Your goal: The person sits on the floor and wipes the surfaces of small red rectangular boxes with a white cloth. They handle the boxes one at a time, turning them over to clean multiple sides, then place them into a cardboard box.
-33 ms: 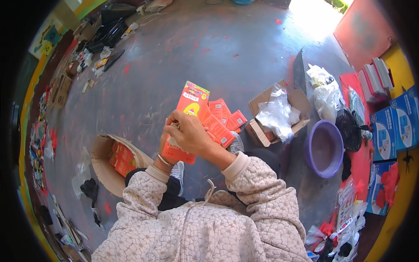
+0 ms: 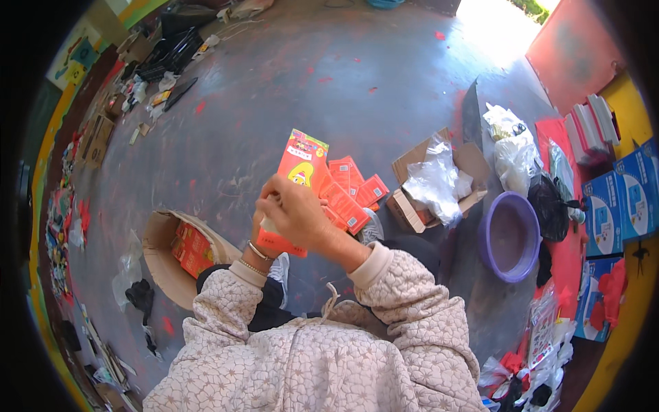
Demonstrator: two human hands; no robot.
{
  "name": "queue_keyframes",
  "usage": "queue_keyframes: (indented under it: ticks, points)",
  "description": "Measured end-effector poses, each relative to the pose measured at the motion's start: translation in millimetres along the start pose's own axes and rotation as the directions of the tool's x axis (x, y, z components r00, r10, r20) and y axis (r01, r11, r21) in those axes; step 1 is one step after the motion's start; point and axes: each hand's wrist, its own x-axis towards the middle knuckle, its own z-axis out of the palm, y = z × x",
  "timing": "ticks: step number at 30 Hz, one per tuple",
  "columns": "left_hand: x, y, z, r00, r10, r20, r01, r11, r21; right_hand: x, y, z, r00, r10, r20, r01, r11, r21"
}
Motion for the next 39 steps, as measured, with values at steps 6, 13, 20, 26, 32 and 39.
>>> queue_keyframes:
  ticks: [6,13,20,26,32,39]
  points:
    - [-3,-9,0,0.998,0.005,0.066,-0.012,0.995,0.1,-13,11,37,0.917,-0.323,0.232,0.395,0.809,-0.436]
    - [-19,-4,29,0.954,-0.116,0.277,0.112,0.993,0.03,33,49,-22,0.884,-0.404,-0.236,0.048,0.58,-0.813]
    - [-11,7,-3,0.991,-0.113,0.066,0.105,0.987,0.121,33,25,-41,0.853,-0.232,-0.468,0.01,0.903,-0.429]
    - [-11,5,-6,0.999,0.027,0.025,-0.033,0.954,0.298,-8,18,17,0.929,-0.347,0.13,0.358,0.751,-0.554]
    - [-20,10,-5,0.958,-0.288,0.0,0.287,0.954,0.081,29,54,-49,0.934,-0.271,-0.231,-0.047,0.55,-0.834]
    - [-20,2,3,0.949,-0.313,0.034,0.283,0.896,0.343,18,32,-42,0.901,-0.393,-0.183,0.117,0.628,-0.77]
